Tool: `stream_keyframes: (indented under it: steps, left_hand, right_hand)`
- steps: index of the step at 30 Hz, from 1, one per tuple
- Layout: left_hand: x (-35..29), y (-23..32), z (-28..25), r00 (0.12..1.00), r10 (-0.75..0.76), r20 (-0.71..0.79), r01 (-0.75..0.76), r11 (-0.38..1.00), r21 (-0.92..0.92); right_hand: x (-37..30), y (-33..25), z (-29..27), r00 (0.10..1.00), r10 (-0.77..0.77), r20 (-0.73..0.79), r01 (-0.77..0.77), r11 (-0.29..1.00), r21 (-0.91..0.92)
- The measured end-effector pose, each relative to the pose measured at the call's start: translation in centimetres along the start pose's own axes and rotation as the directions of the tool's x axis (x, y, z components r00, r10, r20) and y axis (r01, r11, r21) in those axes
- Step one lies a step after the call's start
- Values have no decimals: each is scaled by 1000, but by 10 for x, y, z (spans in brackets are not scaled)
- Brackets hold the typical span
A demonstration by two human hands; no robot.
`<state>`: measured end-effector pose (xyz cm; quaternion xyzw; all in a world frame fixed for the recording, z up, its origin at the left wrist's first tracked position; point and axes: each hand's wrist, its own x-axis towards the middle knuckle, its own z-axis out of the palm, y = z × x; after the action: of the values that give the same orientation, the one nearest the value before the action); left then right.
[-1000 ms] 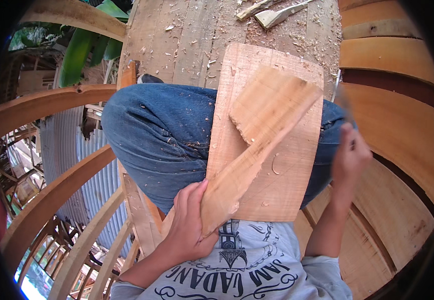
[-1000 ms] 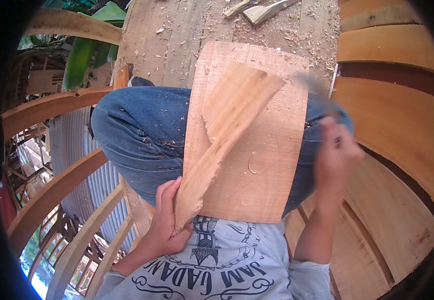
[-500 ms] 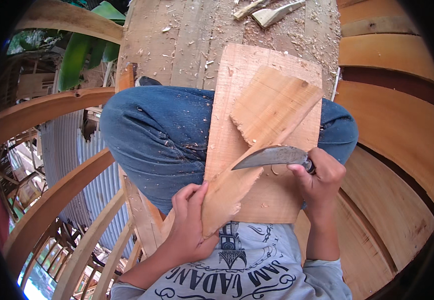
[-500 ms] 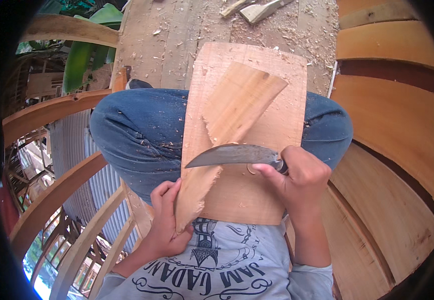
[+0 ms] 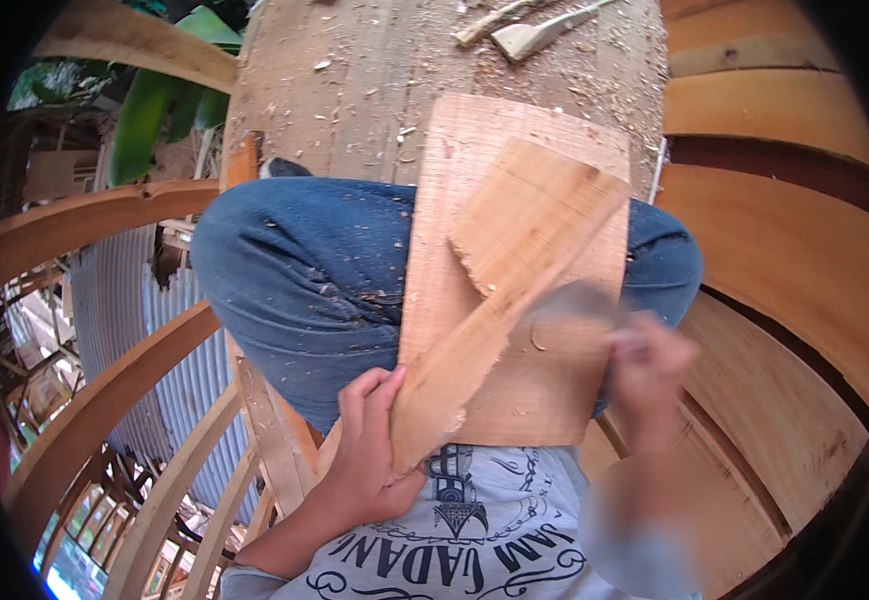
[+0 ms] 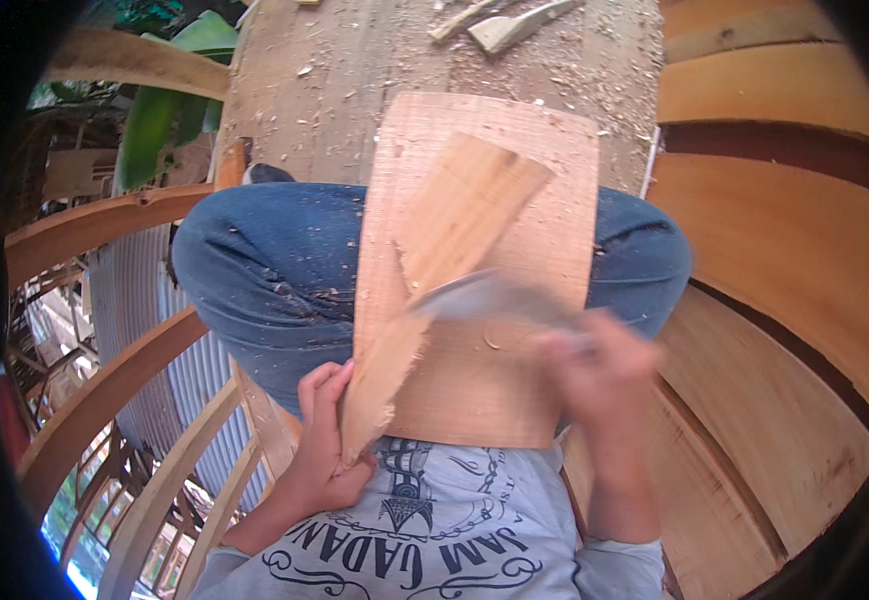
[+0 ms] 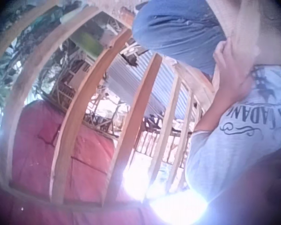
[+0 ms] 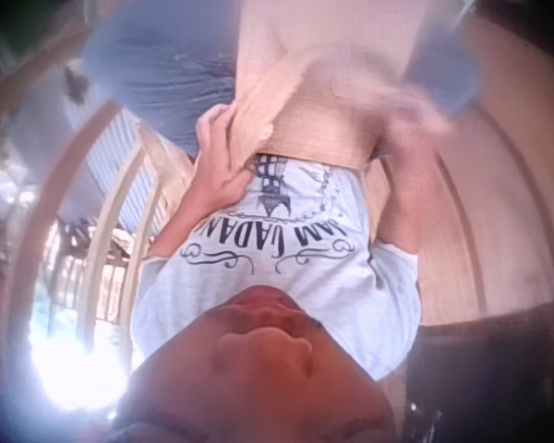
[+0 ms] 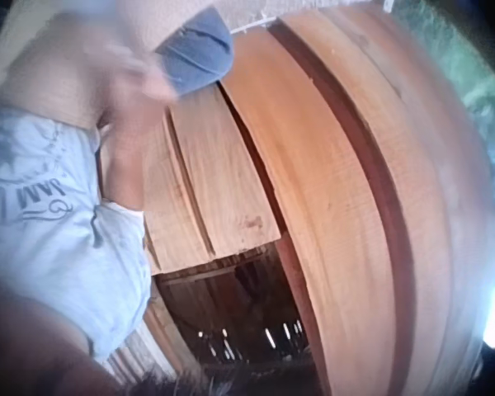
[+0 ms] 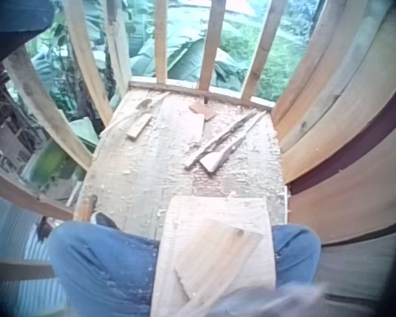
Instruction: The person sits cross-legged and uses a curved knife to shave and shape a rectangular piece of wood resting on their lap. They repeatedly scrape the surface to remove thin layers of wood, refining the shape of the block.
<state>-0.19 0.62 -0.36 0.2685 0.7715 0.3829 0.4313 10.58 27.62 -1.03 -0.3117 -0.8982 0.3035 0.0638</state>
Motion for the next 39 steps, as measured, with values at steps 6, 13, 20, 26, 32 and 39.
stream_keyframes:
  steps: [6, 13, 20, 26, 32, 39]
  left_hand:
    - [-4, 1, -12, 997, -53, 46, 56, 997, -58]
    - [0, 0, -11, 1000, -18, 14, 20, 994, -104]
    - [-10, -7, -14, 999, -4, 44, 8, 995, -100]
    - [0, -6, -21, 997, 46, 54, -37, 988, -153]
    - [-4, -8, -22, 996, 38, 76, -25, 984, -177]
    - [-1, -12, -25, 996, 60, 60, -46, 976, -215]
  right_hand:
    - [22, -4, 32, 957, -287, -53, 279, 953, -120]
    - [36, 2, 38, 944, -294, -151, 274, 951, -144]
    - [67, 60, -12, 878, 203, -433, -190, 979, 74]
    - [23, -28, 25, 957, -290, 31, 291, 954, -75]
    - [51, -12, 35, 935, -311, -170, 283, 944, -171]
    - [70, 12, 22, 960, -108, -259, 79, 989, -121]
